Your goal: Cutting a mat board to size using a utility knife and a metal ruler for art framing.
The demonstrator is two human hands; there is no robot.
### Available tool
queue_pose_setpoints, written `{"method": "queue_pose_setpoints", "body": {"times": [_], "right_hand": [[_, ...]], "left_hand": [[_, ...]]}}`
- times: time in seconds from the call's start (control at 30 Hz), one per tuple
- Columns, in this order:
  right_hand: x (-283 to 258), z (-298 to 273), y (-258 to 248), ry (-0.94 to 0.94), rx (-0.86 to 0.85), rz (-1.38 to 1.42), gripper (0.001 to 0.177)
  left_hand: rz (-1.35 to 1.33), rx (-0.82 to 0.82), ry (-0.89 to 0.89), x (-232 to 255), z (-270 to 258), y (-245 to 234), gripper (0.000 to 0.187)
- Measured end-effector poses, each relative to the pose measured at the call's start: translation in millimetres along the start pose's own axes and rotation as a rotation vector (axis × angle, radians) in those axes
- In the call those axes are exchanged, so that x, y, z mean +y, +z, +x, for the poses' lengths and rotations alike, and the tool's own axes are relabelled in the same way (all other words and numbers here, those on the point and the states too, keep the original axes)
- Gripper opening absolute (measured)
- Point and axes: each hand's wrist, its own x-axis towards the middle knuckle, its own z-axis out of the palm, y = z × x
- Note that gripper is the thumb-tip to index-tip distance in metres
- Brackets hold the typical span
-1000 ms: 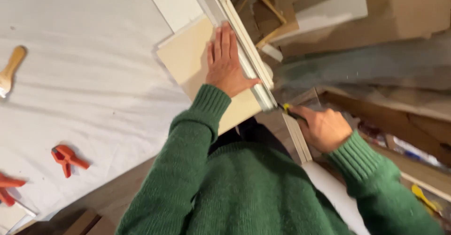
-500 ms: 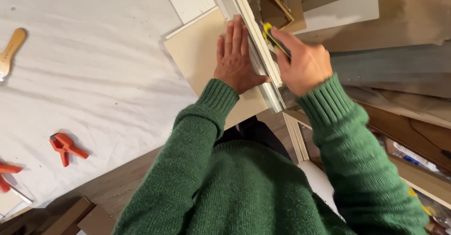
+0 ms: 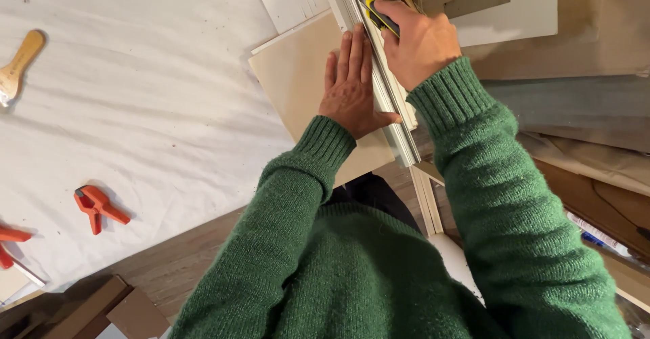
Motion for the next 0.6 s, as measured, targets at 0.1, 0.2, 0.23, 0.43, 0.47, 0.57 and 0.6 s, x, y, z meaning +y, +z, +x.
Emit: {"method": "queue_pose_setpoints", "body": {"times": [0.1,0.2,0.23,0.43,0.47,0.57,0.6], "right_hand": [[-5,4,-1,0.034,-0.04,-0.023,0.035],[-3,10,-6,0.016,-0.049,-0.054,0.035],[-6,2,-9,0.02,-0.051,-0.054,0.035],[-13,-79,-29,0.064,-0.107,-0.223,0.033],[-15,-92,-35,0.087,-0.128,-0.18,0.032],[-21,-126,-49,0.174,-0.219,-0.126,0.035],[-22,-135,-53,0.227,-0.287,-0.12,0.037]], "left_hand": [[-0.009,0.019,0.007,-3,-2,6,0.157],[-0.005,0.067,0.039,-4,3,5,0.154],[-0.006,0.062,0.04,-2,2,3,0.154],[0.01,-0.021,0.013,0,4,-4,0.156],[0.005,-0.04,-0.006,1,4,-4,0.155],[-0.02,-0.002,0.015,-2,1,7,0.155],[-0.045,0.065,0.052,-3,3,11,0.155]]}}
